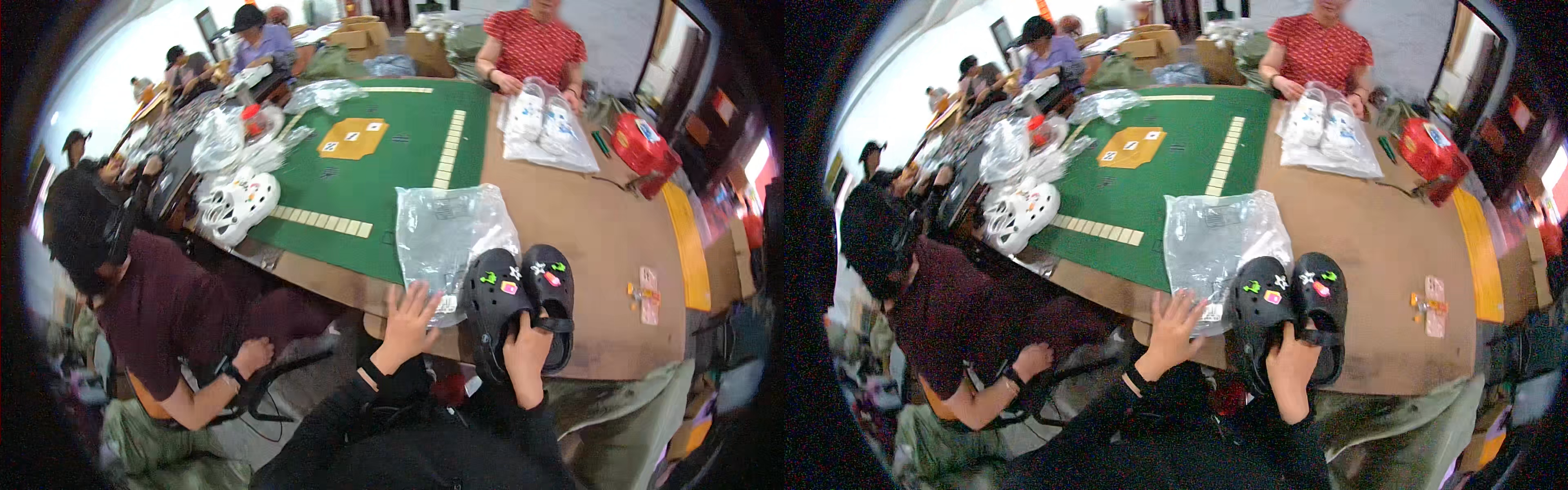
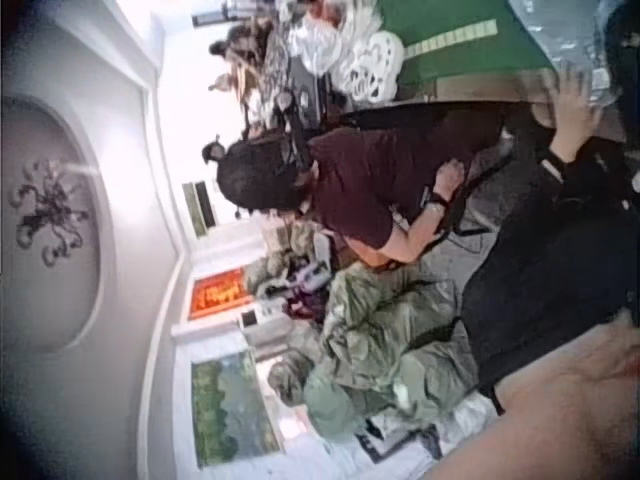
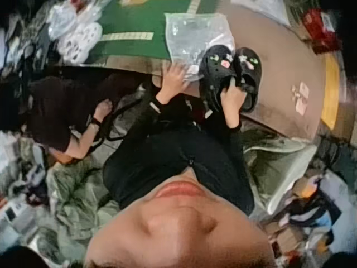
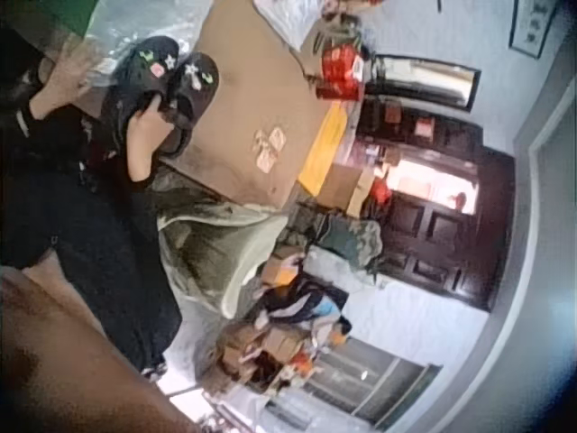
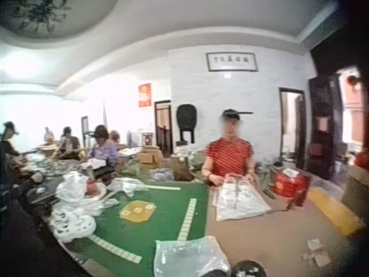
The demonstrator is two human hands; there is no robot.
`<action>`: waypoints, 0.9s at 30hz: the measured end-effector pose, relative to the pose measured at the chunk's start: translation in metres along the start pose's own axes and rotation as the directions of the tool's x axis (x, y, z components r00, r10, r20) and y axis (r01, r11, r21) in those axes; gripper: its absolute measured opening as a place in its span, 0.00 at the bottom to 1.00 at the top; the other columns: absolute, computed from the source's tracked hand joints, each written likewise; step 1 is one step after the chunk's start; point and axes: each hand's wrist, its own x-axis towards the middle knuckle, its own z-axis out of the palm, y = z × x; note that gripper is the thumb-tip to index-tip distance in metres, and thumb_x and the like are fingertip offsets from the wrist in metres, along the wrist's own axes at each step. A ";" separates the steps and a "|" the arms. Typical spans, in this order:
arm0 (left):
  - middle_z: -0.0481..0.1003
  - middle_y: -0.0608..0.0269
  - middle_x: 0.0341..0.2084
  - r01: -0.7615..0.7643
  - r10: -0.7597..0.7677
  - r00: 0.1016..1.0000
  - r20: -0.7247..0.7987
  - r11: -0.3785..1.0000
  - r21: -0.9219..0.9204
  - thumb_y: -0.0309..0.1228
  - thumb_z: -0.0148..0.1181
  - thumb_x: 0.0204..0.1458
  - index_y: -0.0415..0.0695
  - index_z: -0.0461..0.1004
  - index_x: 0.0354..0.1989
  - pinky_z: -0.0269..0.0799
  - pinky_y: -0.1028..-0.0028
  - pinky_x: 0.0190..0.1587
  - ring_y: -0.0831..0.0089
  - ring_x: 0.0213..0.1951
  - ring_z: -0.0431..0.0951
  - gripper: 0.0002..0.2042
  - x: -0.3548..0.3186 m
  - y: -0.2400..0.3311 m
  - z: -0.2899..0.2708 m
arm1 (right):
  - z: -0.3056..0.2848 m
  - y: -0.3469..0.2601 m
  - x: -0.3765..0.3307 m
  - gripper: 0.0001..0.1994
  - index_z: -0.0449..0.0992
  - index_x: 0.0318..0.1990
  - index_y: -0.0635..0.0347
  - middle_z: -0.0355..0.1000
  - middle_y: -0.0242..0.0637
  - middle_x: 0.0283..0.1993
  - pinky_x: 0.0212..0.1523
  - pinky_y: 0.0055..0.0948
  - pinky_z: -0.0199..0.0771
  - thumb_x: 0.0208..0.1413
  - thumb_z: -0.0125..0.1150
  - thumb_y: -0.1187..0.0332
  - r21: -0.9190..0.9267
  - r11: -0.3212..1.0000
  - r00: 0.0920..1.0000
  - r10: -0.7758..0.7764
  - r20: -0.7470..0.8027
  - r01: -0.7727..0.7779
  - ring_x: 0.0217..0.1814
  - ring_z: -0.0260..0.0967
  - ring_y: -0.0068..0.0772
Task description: Packing clogs into plastic shipping bags.
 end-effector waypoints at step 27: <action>0.57 0.35 0.59 0.398 -0.407 0.913 0.007 0.888 -0.230 0.35 0.59 0.49 0.47 0.59 0.62 0.55 0.60 0.62 0.45 0.62 0.56 0.29 0.181 -0.307 -0.004 | 0.002 0.043 0.024 0.27 0.63 0.54 0.73 0.56 0.63 0.61 0.61 0.46 0.54 0.39 0.48 0.85 0.166 0.983 0.990 0.061 0.127 -0.082 0.60 0.55 0.65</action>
